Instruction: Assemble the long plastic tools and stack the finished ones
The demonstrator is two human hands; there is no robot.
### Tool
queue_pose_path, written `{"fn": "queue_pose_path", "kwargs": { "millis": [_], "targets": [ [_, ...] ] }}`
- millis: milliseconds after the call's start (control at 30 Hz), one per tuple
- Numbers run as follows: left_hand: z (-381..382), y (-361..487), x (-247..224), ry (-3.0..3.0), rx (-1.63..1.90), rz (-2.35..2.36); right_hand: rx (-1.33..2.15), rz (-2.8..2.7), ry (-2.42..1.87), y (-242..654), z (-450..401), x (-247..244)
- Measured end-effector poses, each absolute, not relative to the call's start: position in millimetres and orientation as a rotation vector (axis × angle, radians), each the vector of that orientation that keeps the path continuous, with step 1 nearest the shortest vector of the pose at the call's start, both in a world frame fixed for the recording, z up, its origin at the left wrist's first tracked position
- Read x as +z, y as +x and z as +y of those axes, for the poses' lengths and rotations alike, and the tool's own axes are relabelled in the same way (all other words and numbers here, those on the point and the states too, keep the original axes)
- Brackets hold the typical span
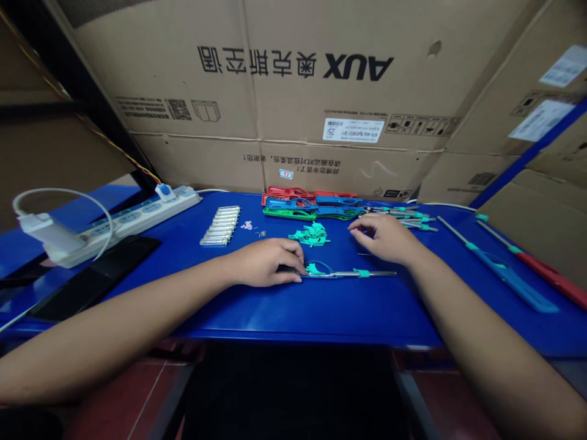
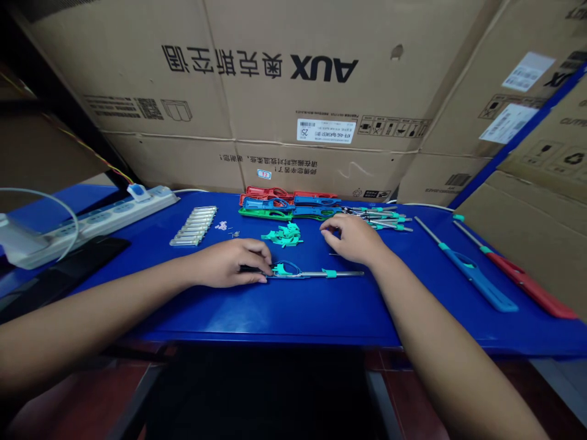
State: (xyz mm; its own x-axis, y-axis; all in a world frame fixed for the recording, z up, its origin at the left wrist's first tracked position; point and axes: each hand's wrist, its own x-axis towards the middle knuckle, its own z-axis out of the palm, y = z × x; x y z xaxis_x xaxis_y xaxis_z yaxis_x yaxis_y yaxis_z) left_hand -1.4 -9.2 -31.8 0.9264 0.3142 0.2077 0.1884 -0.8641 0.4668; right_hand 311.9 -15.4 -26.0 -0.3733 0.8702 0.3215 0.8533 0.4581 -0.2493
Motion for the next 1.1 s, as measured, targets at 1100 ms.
{"fn": "queue_pose_path", "kwargs": {
  "millis": [1100],
  "targets": [
    [33, -33, -19, 2.552, 1.096, 1.161, -0.397, -2.311, -1.619, 334, 39, -23]
  ]
}}
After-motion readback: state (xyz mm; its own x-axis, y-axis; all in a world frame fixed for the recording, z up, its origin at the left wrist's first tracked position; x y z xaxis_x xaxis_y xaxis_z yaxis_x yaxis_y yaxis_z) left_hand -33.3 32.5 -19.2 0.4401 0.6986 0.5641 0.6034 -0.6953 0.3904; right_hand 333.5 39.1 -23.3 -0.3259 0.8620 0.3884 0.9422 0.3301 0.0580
